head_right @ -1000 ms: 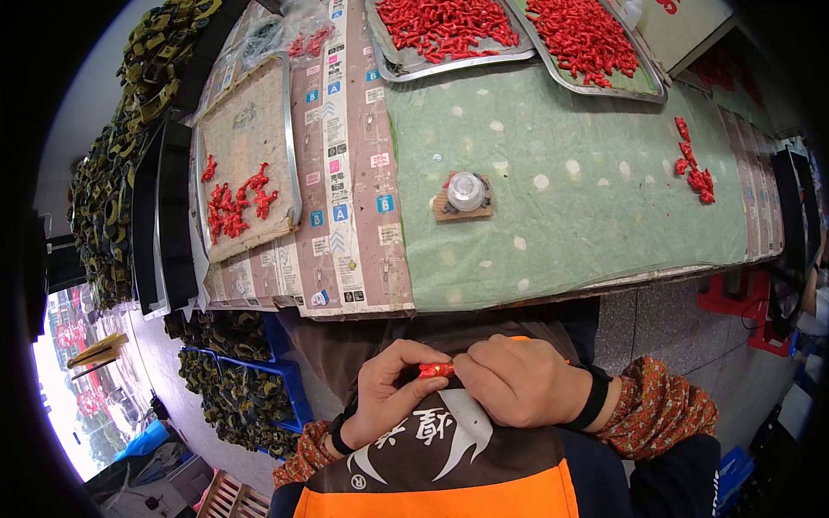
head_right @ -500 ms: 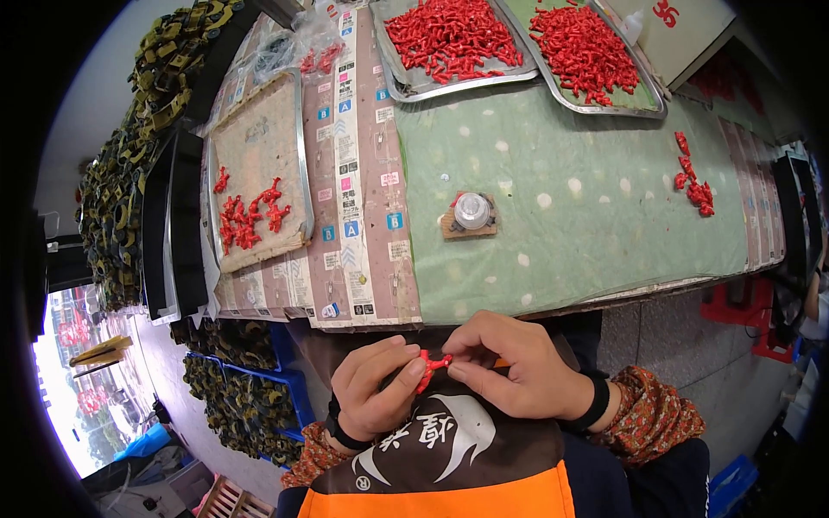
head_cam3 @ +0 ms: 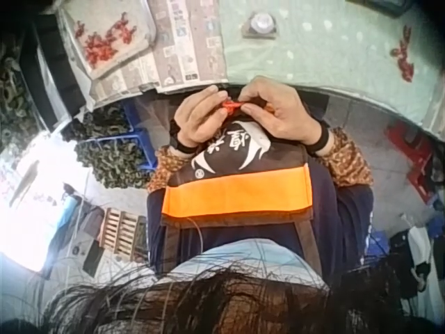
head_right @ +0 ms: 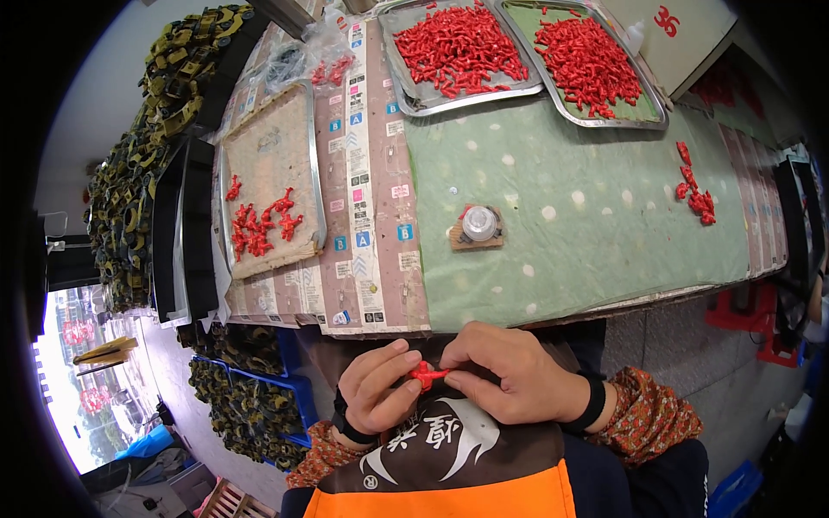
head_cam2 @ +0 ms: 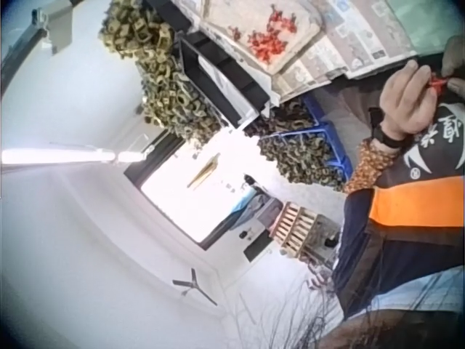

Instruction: Applying liquid adhesive to small red plastic components and assembling them at a factory workbench.

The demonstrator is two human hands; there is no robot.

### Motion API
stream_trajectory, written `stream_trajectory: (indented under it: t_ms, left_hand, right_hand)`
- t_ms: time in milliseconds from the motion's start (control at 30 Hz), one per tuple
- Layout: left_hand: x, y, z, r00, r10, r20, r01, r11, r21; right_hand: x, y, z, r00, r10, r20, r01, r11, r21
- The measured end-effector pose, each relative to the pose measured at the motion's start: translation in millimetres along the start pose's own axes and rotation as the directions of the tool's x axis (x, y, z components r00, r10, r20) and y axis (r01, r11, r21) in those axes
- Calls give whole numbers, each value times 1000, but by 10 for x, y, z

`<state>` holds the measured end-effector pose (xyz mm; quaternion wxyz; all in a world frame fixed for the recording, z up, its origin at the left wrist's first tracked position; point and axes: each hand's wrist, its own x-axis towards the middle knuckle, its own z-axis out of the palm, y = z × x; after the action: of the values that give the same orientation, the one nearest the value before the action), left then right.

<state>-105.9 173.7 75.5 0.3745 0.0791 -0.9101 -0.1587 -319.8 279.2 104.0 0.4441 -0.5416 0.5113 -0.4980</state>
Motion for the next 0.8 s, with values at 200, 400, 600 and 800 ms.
stream_trajectory:
  t_ms: [200,400,600,800]
  left_hand:
    - [114,-29,-48,997,-61,53,59,998,30]
    - [345,-414,-244,654,-756,29,731,622,-281]
    - [411,-1342,-652,530,-841,-109,835,540,-108]
    - [488,-1663,-729,671,-732,-120,738,643,204]
  right_hand:
    - [81,-46,22,998,66,4,-65,995,-72]
    - [47,-18,-217,965,227,-128,-234,971,-44]
    - [129,-76,-580,934,189,-303,-226,970,-91]
    - [166,-146,-874,868,163,-469,-221,973,-71]
